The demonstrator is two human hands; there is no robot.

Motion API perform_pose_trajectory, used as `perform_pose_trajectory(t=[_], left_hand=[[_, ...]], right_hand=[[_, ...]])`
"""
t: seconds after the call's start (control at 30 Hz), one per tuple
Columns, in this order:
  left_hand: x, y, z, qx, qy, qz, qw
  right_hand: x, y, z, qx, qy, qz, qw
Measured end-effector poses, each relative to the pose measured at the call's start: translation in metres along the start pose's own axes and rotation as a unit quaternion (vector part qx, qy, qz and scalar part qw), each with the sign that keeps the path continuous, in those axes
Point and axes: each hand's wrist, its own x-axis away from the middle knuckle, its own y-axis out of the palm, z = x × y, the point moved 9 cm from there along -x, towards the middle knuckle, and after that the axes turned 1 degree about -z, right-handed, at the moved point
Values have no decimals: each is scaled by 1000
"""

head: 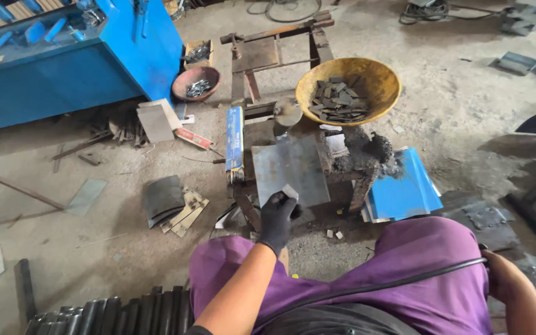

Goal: The person welds a metal pipe to a metal sheet using a welding torch, creating bright sparks. They handle the pipe and sheet, repositioning them on a workbench, and also weld a cylindrical metal object to the sheet. The person picks up and places metal pieces and tools during the process.

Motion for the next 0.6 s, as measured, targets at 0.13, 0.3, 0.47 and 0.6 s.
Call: perform_pose_trajectory(t=[0.13, 0.3, 0.47, 0.6], left_hand=[[-4, -13, 5, -114, 5, 19, 993], [-7, -54, -22, -158, 85, 14, 984], [-26, -93, -79, -134, 14, -61, 989], [-32, -98, -67, -161, -19, -28, 986]], right_hand=[[1, -10, -46, -80, -118, 31, 989], [62, 6, -151, -409, -407, -215, 788], [117, 31, -179, -212, -346, 12, 914], [112, 118, -228, -432, -329, -148, 827]])
